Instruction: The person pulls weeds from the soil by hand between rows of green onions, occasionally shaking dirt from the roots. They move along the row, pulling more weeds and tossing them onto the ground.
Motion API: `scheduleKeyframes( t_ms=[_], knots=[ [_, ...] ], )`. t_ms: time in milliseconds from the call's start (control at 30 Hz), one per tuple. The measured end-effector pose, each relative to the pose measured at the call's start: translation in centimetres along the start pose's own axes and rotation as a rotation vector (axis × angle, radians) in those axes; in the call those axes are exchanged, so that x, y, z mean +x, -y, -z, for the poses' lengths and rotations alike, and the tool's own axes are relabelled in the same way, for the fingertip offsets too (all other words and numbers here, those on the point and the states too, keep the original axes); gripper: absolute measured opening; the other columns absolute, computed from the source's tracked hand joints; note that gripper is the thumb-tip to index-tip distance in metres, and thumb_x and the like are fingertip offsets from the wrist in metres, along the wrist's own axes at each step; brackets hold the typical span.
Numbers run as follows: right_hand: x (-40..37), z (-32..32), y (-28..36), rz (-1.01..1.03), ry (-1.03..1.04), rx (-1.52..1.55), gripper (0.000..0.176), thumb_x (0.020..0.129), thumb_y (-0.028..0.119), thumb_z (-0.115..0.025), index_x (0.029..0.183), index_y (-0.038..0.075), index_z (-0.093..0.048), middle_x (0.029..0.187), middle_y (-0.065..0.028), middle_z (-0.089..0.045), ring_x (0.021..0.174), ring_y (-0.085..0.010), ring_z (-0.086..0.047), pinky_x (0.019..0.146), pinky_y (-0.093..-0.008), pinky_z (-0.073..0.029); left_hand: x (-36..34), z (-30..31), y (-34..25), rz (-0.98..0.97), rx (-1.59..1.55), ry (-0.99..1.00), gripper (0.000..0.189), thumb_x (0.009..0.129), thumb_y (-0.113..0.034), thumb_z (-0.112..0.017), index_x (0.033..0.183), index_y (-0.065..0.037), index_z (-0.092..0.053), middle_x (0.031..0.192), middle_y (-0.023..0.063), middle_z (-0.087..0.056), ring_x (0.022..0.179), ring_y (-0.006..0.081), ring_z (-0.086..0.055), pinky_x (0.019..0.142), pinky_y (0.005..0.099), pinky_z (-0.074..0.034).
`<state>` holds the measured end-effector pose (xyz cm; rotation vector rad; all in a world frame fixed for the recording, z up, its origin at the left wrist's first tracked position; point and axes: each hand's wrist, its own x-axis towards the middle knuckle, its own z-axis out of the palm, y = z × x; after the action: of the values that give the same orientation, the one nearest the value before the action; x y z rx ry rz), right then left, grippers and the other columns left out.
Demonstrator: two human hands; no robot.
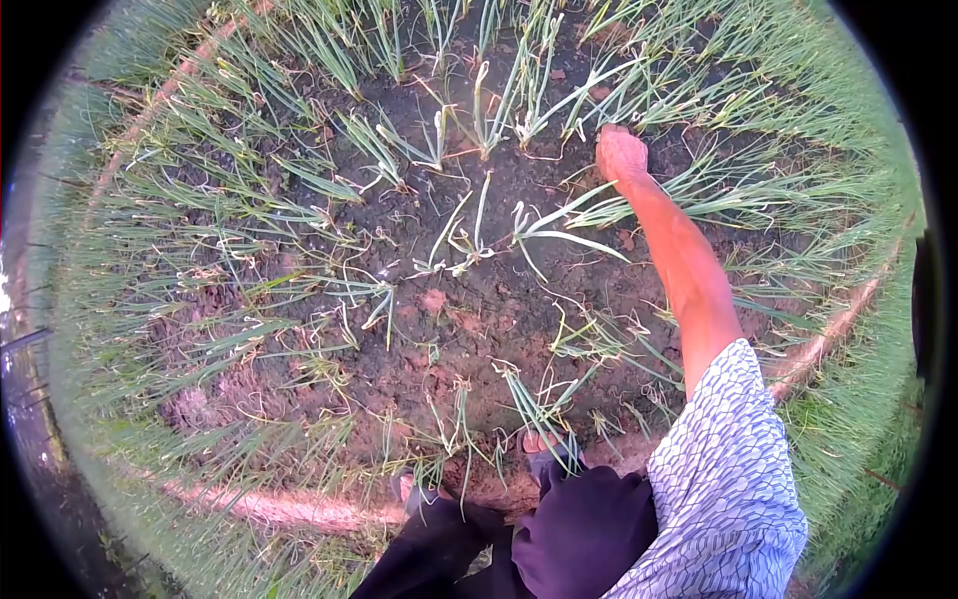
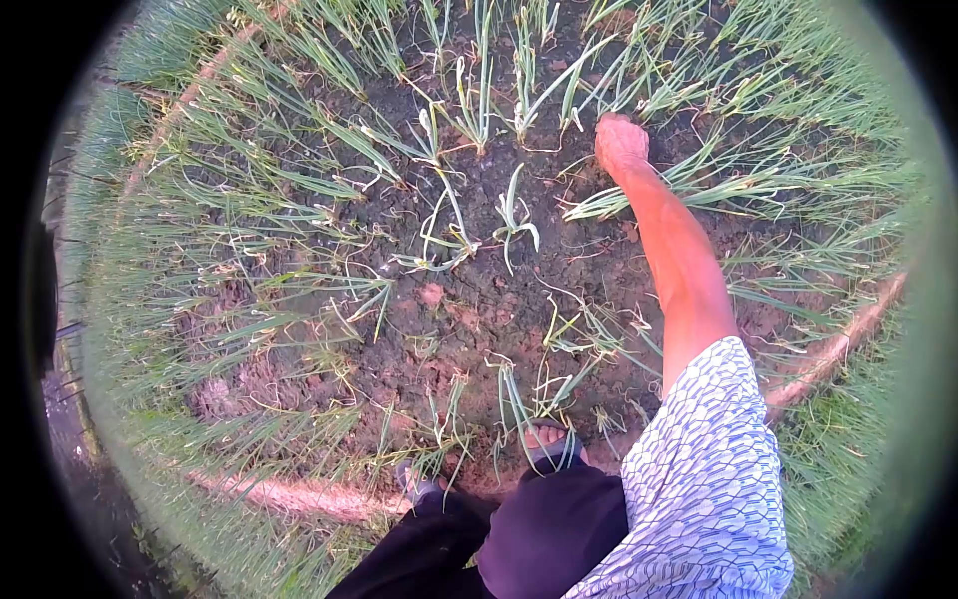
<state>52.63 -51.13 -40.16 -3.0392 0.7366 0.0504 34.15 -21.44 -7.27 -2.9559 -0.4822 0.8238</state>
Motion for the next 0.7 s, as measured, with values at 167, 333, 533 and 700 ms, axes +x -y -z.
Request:
scheduleKeyframes(
  t_ms=[167, 333, 533, 700],
  knots=[
    [-2.0, 0.6, 2.3, 0.205, -0.04, 0.184, 0.02, 0.085, 0.016, -0.056, 0.096, 0.0, -0.057, 0.09, -0.0243, -0.066, 0.083, -0.0405, -0.067, 0.074, -0.0508, -0.054, -0.3, 0.0, 0.2, 0.023, 0.01, 0.047, 0.029, 0.072, -0.031, -0.065, 0.091, -0.01, -0.065, 0.075, 0.0078, -0.06, 0.075, 0.0241, -0.061, 0.064, 0.0382, -0.047],
    [-3.9, 2.2, 7.3, 0.488, 0.101, 0.398, 0.011, 0.082, 0.01, -0.056, 0.087, 0.0, -0.055, 0.071, -0.0219, -0.062, 0.073, -0.0403, -0.065, 0.062, -0.0467, -0.053, -0.8, 0.2, 0.1, 0.029, 0.02, 0.093, 0.029, 0.072, -0.03, -0.065, 0.091, -0.009, -0.065, 0.076, 0.0079, -0.06, 0.075, 0.0242, -0.061, 0.064, 0.0383, -0.047],
    [-2.5, -1.1, 12.0, 0.494, 0.004, 0.396, 0.013, 0.082, 0.007, -0.056, 0.092, -0.001, -0.055, 0.076, -0.0238, -0.062, 0.079, -0.0424, -0.065, 0.068, -0.0489, -0.052, -0.8, 0.0, 0.6, 0.051, 0.014, 0.116, 0.028, 0.072, -0.03, -0.065, 0.091, -0.009, -0.065, 0.077, 0.0081, -0.061, 0.075, 0.0244, -0.061, 0.065, 0.0384, -0.047],
    [-1.1, -1.8, 14.5, 0.309, -0.06, 0.251, 0.024, 0.084, 0.01, -0.056, 0.105, 0.001, -0.06, 0.088, -0.0231, -0.066, 0.081, -0.0425, -0.067, 0.071, -0.05, -0.055, 0.0, 0.2, 1.0, 0.071, 0.007, 0.15, 0.028, 0.073, -0.03, -0.065, 0.091, -0.009, -0.065, 0.077, 0.0083, -0.061, 0.075, 0.0245, -0.061, 0.065, 0.0385, -0.047]
  ],
)
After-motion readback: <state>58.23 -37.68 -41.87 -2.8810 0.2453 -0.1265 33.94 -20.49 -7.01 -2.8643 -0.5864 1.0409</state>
